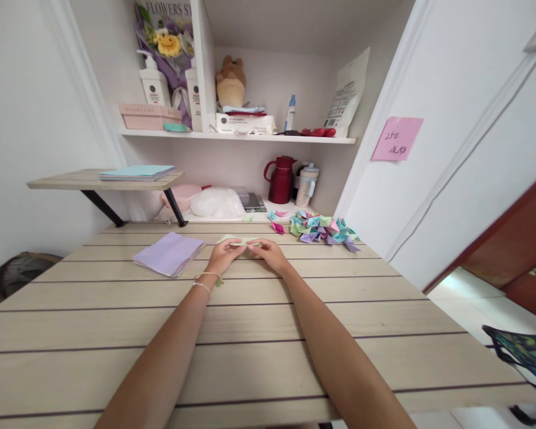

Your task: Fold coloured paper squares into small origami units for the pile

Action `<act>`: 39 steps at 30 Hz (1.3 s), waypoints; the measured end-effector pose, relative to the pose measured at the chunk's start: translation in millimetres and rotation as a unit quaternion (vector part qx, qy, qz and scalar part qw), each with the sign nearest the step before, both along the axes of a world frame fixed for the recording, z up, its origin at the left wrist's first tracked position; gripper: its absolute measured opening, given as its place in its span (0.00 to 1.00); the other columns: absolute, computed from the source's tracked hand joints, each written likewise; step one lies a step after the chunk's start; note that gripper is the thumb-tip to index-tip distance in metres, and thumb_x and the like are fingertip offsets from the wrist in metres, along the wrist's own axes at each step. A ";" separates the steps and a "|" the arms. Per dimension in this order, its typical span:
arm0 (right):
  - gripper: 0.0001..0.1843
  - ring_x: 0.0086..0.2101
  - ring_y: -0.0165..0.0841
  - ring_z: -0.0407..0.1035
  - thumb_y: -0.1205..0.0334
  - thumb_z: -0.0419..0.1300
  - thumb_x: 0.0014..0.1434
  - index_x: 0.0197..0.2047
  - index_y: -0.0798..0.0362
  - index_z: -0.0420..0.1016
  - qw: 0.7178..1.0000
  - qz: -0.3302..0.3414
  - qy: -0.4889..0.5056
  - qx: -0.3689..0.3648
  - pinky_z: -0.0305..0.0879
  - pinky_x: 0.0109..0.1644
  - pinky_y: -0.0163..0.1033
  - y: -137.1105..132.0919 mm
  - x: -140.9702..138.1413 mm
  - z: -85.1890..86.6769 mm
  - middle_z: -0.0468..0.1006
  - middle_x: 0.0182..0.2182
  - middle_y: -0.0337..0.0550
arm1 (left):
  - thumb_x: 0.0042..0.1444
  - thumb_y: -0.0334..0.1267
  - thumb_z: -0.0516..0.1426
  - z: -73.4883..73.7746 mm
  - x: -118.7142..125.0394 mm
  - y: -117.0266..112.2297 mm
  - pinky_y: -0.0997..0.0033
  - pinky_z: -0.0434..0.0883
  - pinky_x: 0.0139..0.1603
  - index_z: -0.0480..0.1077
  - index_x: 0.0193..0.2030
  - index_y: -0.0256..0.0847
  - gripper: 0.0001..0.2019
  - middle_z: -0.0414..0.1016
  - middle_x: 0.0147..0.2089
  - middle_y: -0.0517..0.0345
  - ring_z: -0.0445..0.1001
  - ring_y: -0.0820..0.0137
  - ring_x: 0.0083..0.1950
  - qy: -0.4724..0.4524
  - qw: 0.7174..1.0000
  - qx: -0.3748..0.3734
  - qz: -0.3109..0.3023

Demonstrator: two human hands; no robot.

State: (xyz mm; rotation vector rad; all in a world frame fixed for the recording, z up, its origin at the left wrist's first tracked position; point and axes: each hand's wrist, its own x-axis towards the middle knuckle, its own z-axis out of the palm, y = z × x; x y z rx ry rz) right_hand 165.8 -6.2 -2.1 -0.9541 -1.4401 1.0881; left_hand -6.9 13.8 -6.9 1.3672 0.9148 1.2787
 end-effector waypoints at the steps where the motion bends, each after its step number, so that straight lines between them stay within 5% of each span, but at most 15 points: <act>1: 0.19 0.25 0.28 0.66 0.49 0.63 0.42 0.31 0.56 0.76 1.000 -0.028 0.010 -0.008 0.61 0.27 0.32 1.2 0.3 -0.5 0.73 0.22 0.38 | 0.33 0.41 0.66 -0.2 0.6 -1.0 0.73 0.69 0.33 0.74 0.38 0.34 0.22 0.76 0.28 0.54 0.74 0.70 0.29 0.021 1.000 0.006 -0.006; 8: 0.19 0.20 0.27 0.63 0.46 0.64 0.40 0.24 0.56 0.74 0.995 -0.092 0.038 -0.023 0.58 0.23 0.32 9.7 2.3 -7.3 0.71 0.17 0.37 | 0.36 0.43 0.65 -4.2 0.7 2.7 0.74 0.67 0.31 0.74 0.27 0.33 0.15 0.74 0.24 0.56 0.71 0.72 0.26 0.058 0.997 0.030 0.034; 13: 0.30 0.22 0.27 0.65 0.53 0.67 0.37 0.44 0.53 0.70 0.995 -0.066 0.073 -0.015 0.60 0.26 0.32 9.3 2.0 -7.7 0.73 0.22 0.35 | 0.36 0.41 0.65 -3.9 1.3 3.4 0.70 0.69 0.35 0.66 0.45 0.35 0.27 0.75 0.29 0.56 0.73 0.71 0.29 0.003 0.999 0.030 0.033; 17: 0.24 0.22 0.26 0.62 0.53 0.67 0.36 0.37 0.55 0.74 1.000 -0.001 0.021 -0.012 0.58 0.27 0.32 10.0 1.4 -9.9 0.72 0.21 0.35 | 0.34 0.38 0.66 -0.6 0.0 3.0 0.70 0.69 0.37 0.54 0.56 0.38 0.40 0.75 0.30 0.58 0.74 0.72 0.30 -0.063 0.997 0.011 0.044; 19: 0.20 0.22 0.25 0.60 0.52 0.66 0.37 0.31 0.56 0.75 1.000 0.012 -0.015 -0.009 0.55 0.26 0.31 10.7 1.3 -11.0 0.71 0.21 0.36 | 0.36 0.39 0.66 0.8 -0.3 2.3 0.74 0.68 0.35 0.60 0.52 0.37 0.34 0.74 0.27 0.61 0.73 0.74 0.27 -0.046 0.998 0.005 0.032; 22: 0.18 0.21 0.24 0.58 0.50 0.65 0.39 0.28 0.56 0.74 0.999 -0.001 -0.033 0.008 0.52 0.25 0.31 11.1 2.2 -10.8 0.69 0.20 0.35 | 0.39 0.43 0.64 1.7 0.8 -0.5 0.78 0.64 0.24 0.70 0.33 0.34 0.17 0.71 0.19 0.62 0.68 0.77 0.19 0.006 1.000 0.002 0.000; 24: 0.17 0.21 0.24 0.56 0.49 0.64 0.40 0.26 0.56 0.74 0.999 -0.019 -0.044 0.025 0.51 0.24 0.31 10.9 3.0 -10.0 0.67 0.18 0.34 | 0.40 0.45 0.63 2.5 1.7 -3.0 0.78 0.61 0.19 0.70 0.24 0.33 0.15 0.68 0.15 0.62 0.63 0.78 0.15 0.018 1.000 -0.001 -0.014; 30: 0.17 0.18 0.24 0.56 0.49 0.63 0.43 0.27 0.56 0.75 0.994 -0.036 -0.098 0.020 0.51 0.21 0.31 9.5 1.8 -11.3 0.65 0.14 0.33 | 0.43 0.47 0.61 7.8 -0.2 -6.6 0.73 0.70 0.28 0.70 0.35 0.34 0.18 0.77 0.26 0.52 0.74 0.71 0.24 -0.017 1.000 -0.009 -0.012; 35: 0.27 0.24 0.29 0.68 0.57 0.66 0.40 0.46 0.54 0.70 1.000 0.011 0.018 -0.005 0.66 0.28 0.35 10.8 -0.5 -14.9 0.77 0.28 0.41 | 0.43 0.44 0.61 3.5 -0.7 -2.0 0.68 0.72 0.37 0.72 0.35 0.33 0.16 0.78 0.34 0.46 0.77 0.66 0.34 -0.034 0.999 0.003 0.021; 39: 0.33 0.30 0.31 0.71 0.64 0.68 0.36 0.49 0.51 0.68 0.998 0.024 0.057 0.019 0.68 0.37 0.39 12.5 0.0 -14.0 0.77 0.37 0.44 | 0.41 0.36 0.62 -3.8 -0.6 3.4 0.64 0.70 0.45 0.74 0.33 0.35 0.11 0.78 0.36 0.49 0.76 0.64 0.38 -0.026 0.997 0.026 0.069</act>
